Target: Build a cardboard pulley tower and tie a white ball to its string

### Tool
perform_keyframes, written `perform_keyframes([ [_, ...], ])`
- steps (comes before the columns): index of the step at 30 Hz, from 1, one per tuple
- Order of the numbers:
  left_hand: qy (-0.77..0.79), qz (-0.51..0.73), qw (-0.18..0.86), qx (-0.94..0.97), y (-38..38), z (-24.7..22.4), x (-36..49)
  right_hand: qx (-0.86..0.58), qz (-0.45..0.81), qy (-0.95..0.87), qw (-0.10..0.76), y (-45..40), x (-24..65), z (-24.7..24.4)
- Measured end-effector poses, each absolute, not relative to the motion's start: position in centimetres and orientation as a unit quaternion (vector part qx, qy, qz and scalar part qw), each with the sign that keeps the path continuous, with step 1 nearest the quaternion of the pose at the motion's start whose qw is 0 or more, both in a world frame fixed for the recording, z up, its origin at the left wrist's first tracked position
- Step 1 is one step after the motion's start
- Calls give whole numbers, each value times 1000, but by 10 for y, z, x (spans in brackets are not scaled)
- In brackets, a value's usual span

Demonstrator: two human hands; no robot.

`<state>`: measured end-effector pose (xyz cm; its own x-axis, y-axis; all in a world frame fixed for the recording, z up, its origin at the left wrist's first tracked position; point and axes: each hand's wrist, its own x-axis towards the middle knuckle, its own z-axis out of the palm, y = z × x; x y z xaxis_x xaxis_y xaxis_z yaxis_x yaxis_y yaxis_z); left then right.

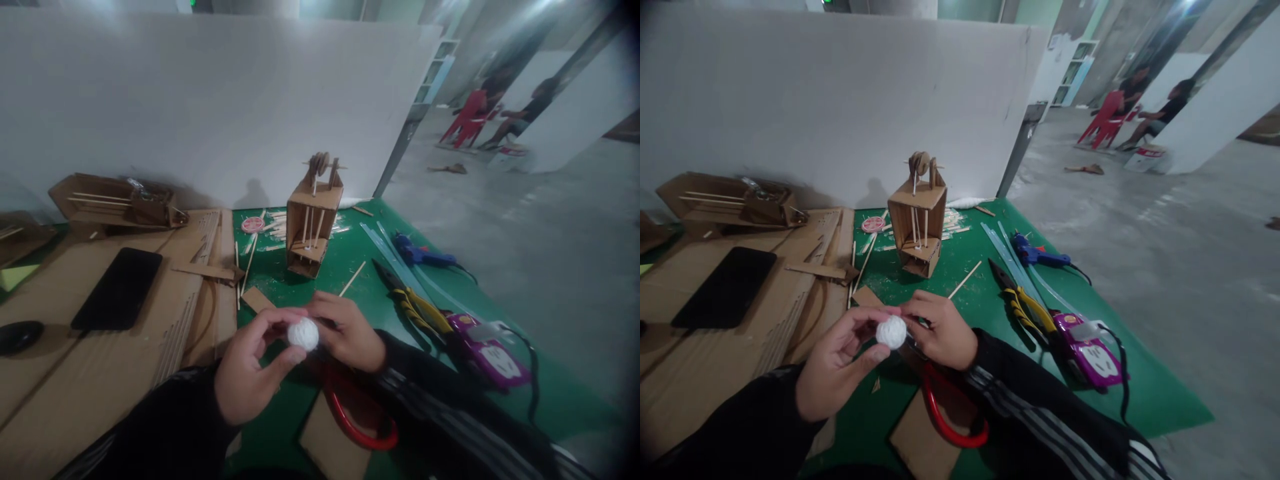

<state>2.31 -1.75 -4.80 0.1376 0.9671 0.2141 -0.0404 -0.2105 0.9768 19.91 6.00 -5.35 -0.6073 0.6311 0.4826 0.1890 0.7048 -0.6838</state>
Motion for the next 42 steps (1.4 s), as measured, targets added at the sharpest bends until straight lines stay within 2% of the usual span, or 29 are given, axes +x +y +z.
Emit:
perform_keyframes([
  [3, 404, 549, 476, 555, -15, -49, 24, -238, 294, -857, 350, 55, 197, -56],
  [6, 446, 569, 422, 546, -12, -52, 23, -241, 264, -883, 304, 48, 195, -54],
  [11, 508, 545, 359, 563, -9, -58, 21, -202, 201, -922, 261, 40, 196, -42],
  [18, 486, 459, 404, 624, -7, -55, 17, -121, 123, -940, 294, 41, 205, -21],
  [24, 435, 468, 498, 587, -8, -53, 19, -170, 63, -920, 349, 48, 213, -22],
  [27, 420, 485, 542, 543, -10, -52, 21, -195, 92, -905, 367, 53, 215, -26],
  [34, 382, 486, 544, 567, -16, -46, 21, -229, 246, -852, 402, 61, 208, -33],
  [39, 377, 524, 526, 555, -18, -44, 20, -254, 313, -833, 379, 60, 202, -45],
  [42, 392, 532, 511, 550, -17, -44, 20, -241, 310, -848, 355, 56, 199, -50],
])
